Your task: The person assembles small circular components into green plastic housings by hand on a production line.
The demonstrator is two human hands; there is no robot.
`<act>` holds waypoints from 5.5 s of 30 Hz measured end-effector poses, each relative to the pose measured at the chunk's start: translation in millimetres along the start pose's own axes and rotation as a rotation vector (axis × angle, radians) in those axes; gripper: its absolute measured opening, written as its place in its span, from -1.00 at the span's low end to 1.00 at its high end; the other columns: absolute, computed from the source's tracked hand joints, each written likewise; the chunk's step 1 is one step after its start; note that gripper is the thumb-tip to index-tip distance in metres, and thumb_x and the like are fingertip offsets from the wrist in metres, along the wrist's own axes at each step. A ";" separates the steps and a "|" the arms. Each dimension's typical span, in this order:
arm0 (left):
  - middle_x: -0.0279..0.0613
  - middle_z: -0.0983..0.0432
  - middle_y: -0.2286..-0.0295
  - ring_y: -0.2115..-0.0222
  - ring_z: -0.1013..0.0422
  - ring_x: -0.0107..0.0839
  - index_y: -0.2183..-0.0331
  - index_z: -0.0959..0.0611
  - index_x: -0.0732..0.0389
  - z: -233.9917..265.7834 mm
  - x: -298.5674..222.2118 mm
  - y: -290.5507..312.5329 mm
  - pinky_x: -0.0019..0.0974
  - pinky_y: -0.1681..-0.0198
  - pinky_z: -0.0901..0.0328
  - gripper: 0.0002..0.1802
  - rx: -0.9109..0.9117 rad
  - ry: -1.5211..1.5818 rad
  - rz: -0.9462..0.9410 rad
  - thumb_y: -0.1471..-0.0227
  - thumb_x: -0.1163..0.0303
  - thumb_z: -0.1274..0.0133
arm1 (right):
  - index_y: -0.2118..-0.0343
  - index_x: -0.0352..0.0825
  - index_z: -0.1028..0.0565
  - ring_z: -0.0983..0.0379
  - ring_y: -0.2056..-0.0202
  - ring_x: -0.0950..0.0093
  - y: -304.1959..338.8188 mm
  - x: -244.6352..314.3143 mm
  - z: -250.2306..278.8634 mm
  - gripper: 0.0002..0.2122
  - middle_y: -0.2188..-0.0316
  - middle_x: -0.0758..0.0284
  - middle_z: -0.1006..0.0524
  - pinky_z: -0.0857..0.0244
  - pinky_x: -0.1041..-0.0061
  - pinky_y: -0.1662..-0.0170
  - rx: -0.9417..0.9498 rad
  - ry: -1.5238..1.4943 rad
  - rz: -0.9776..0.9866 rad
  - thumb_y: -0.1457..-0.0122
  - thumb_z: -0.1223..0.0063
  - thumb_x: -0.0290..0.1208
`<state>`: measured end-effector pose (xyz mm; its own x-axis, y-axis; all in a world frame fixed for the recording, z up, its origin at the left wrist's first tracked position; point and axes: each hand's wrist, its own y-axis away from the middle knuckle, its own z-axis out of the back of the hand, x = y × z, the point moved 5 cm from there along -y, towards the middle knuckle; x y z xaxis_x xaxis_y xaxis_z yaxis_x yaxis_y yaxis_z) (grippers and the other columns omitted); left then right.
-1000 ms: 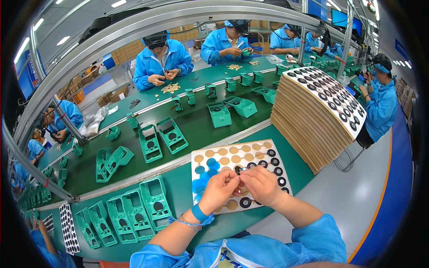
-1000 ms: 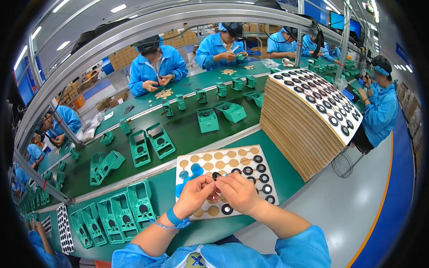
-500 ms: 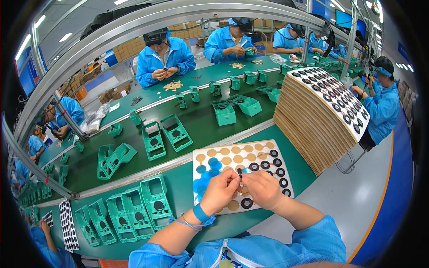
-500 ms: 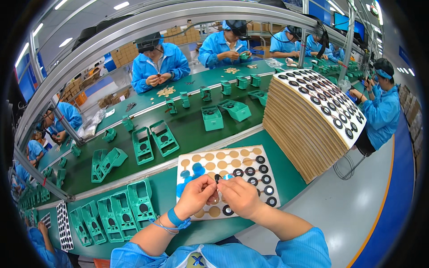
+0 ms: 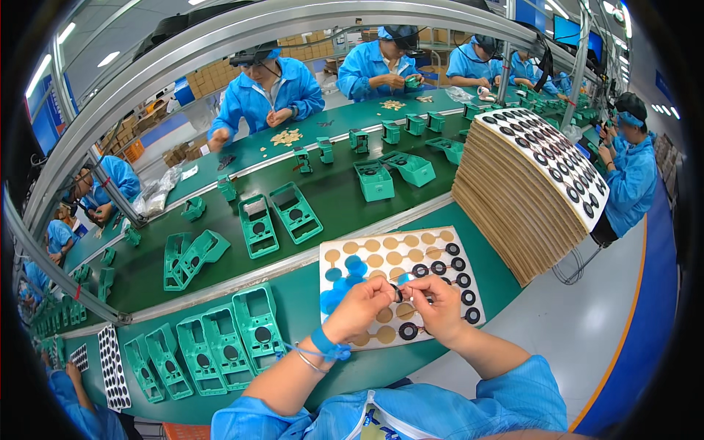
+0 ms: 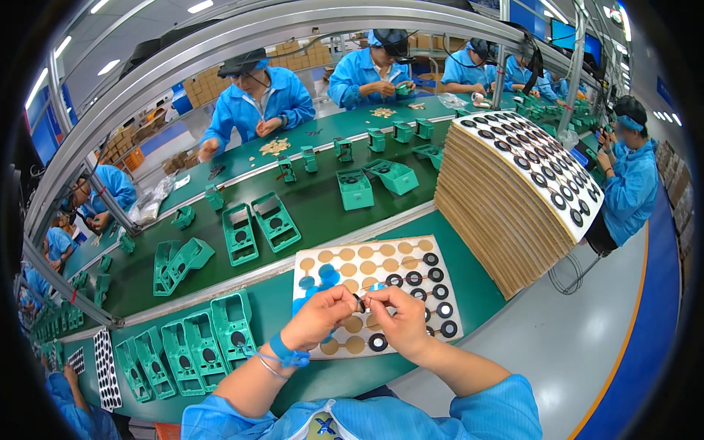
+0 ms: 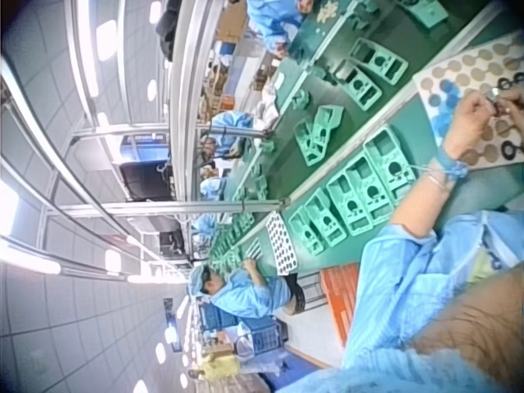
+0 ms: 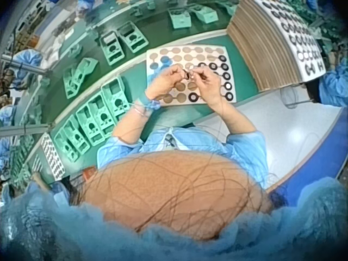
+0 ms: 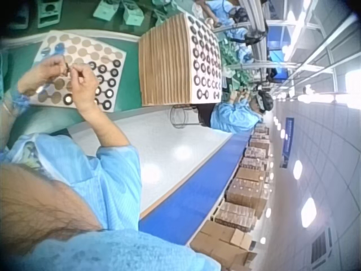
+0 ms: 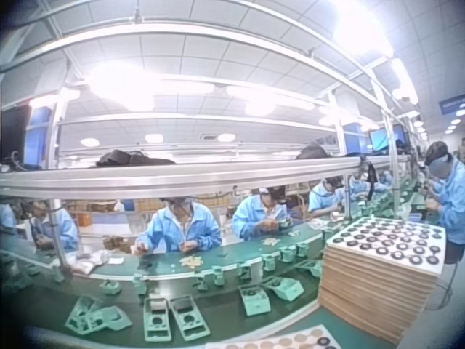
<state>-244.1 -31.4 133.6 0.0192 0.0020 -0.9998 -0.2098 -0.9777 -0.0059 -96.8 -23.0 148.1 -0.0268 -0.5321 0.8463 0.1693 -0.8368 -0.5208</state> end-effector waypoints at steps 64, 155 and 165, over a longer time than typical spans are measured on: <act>-0.13 -0.46 0.62 0.50 -0.37 -0.14 0.56 -0.53 0.19 39.6 -11.7 18.8 -0.16 0.47 -0.29 -0.79 -0.222 -1.348 -0.276 0.20 0.25 -0.11 | 0.38 -0.40 -0.36 -0.42 0.46 0.58 -17.0 -8.2 1.8 -0.92 0.47 0.31 -0.45 -0.36 0.60 0.35 0.087 -0.472 -0.390 -0.06 0.00 -0.59; -0.14 -0.34 0.18 0.25 -0.33 -0.51 0.08 -0.31 0.34 48.1 0.3 132.4 -0.44 0.18 -0.30 -0.67 -0.390 0.077 -0.236 -0.06 0.62 0.23 | 0.26 -0.30 -0.44 -0.22 0.32 0.30 23.3 97.7 -95.4 -0.59 0.34 0.29 -0.35 -0.18 0.40 0.25 0.573 0.688 0.457 0.29 -0.24 -0.52; -0.20 -0.41 0.39 0.43 -0.32 -0.58 0.13 -0.39 0.33 46.8 2.1 130.1 -0.52 0.41 -0.29 -0.70 -0.447 0.119 -0.293 -0.04 0.52 0.11 | 0.26 -0.33 -0.43 -0.21 0.32 0.31 23.2 97.3 -92.3 -0.60 0.38 0.30 -0.34 -0.18 0.41 0.24 0.601 0.693 0.441 0.28 -0.23 -0.52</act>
<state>-317.1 -148.8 129.9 0.1302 0.2892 -0.9484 0.2566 -0.9338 -0.2495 -186.4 -106.2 208.0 -0.3751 -0.8949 0.2417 0.7637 -0.4461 -0.4666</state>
